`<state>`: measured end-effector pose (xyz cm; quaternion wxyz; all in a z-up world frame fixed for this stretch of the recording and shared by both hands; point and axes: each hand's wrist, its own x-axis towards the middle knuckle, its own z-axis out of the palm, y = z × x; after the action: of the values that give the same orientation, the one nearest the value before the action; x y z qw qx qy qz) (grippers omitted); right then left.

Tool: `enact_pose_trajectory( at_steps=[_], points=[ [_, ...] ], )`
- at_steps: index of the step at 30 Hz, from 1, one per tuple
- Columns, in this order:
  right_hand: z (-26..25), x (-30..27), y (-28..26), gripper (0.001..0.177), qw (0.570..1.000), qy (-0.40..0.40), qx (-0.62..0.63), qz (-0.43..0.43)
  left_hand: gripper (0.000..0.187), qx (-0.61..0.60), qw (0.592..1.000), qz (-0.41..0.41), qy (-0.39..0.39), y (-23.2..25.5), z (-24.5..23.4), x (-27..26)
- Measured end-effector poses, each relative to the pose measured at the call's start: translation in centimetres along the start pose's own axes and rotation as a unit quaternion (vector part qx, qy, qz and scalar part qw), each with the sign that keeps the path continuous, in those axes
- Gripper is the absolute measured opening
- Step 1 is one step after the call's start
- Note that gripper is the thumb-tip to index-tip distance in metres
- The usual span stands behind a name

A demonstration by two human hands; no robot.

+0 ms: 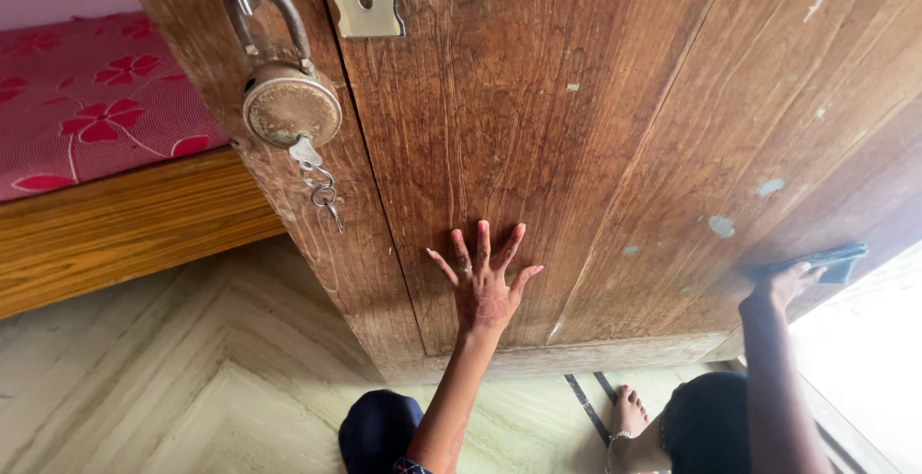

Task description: The person wipes a wooden door with a cloth, using their hands to rub the surface in circular and side-to-side motions across different sections of the door.

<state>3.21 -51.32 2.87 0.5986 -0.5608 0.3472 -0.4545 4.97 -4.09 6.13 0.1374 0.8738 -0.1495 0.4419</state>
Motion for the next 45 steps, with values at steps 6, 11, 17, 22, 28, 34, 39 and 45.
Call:
enact_pose_trajectory(
  at_steps=[6,11,17,22,28,34,39,45],
  points=[
    [2.1,3.3,-6.6,0.062,0.993,-0.001,0.039,-0.114,0.083,0.001,1.000,-0.010,0.004,0.3,-0.6,0.3],
    [6.9,3.2,-19.6,0.067,0.959,0.008,-0.015,-0.282,0.079,-0.007,1.000,-0.011,0.012,0.5,-1.0,0.5],
    [12.5,-1.3,-31.4,0.074,0.883,0.006,-0.102,-0.458,0.081,-0.020,1.000,-0.008,0.016,0.4,-0.5,0.6],
    [13.5,-9.2,-33.8,0.081,0.797,-0.036,-0.189,-0.573,0.086,-0.031,0.999,-0.007,0.032,0.5,-0.2,0.4],
    [14.1,-23.8,-19.3,0.073,0.695,-0.220,-0.220,-0.648,0.112,-0.094,0.988,-0.053,0.107,0.6,0.5,0.2],
    [8.1,-20.5,-1.7,0.068,0.462,-0.393,-0.455,-0.652,0.117,-0.113,0.989,-0.082,0.048,-0.3,-2.4,-0.5],
    [7.3,-14.7,-5.7,0.071,0.451,-0.264,-0.406,-0.749,0.107,-0.082,0.996,-0.044,0.016,-0.2,-3.7,-0.5],
    [15.3,-16.5,-27.8,0.068,0.685,-0.091,-0.246,-0.680,0.094,-0.083,0.995,-0.055,0.028,-0.2,-4.6,-0.2]
  ],
)
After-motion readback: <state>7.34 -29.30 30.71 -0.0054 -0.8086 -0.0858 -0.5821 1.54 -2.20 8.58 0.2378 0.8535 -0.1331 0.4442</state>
